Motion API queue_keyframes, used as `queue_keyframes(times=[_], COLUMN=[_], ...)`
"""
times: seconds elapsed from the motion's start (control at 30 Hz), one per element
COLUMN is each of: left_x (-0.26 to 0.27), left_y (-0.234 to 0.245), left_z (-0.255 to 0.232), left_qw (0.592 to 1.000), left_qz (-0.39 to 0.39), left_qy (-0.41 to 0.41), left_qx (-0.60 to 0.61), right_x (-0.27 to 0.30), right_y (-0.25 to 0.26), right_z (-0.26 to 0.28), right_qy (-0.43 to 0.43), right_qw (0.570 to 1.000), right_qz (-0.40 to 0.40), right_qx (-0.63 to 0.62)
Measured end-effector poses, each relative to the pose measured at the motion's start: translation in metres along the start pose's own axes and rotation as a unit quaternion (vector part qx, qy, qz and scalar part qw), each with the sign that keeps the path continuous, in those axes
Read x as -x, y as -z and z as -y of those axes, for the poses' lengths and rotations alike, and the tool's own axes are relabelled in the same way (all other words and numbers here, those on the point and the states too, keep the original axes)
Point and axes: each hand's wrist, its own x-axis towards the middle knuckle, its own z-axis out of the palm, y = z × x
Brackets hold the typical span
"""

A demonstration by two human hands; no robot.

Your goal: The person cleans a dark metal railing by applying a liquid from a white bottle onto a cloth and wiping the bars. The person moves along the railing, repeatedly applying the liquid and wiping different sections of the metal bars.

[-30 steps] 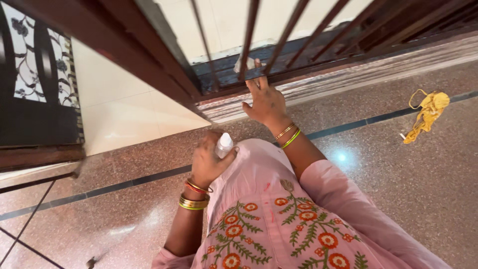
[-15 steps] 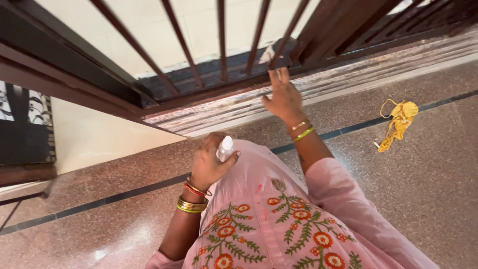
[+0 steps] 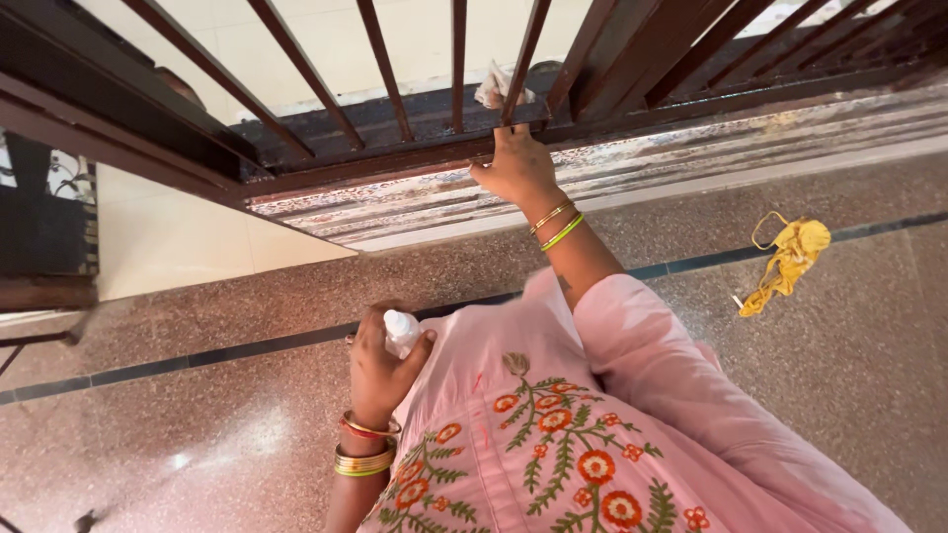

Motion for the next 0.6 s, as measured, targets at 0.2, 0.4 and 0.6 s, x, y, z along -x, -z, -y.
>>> queue_keyframes(times=[0.2,0.4,0.6], left_x=[0.006,-0.015,-0.028], left_y=[0.001,0.0,0.012], left_z=[-0.001,-0.012,-0.014], left_qw=[1.0,0.998,0.997], left_qz=[0.006,0.042,0.044], left_qy=[0.002,-0.035,-0.051], left_qx=[-0.011,-0.033,-0.047], right_x=[0.006,0.032,0.047], right_y=[-0.006,-0.031,-0.015], right_z=[0.025,0.046,0.034], right_qy=[0.022,0.155,0.064], right_qw=[0.998,0.988,0.997], right_qz=[0.056,-0.011,0.025], right_qx=[-0.01,-0.022,0.043])
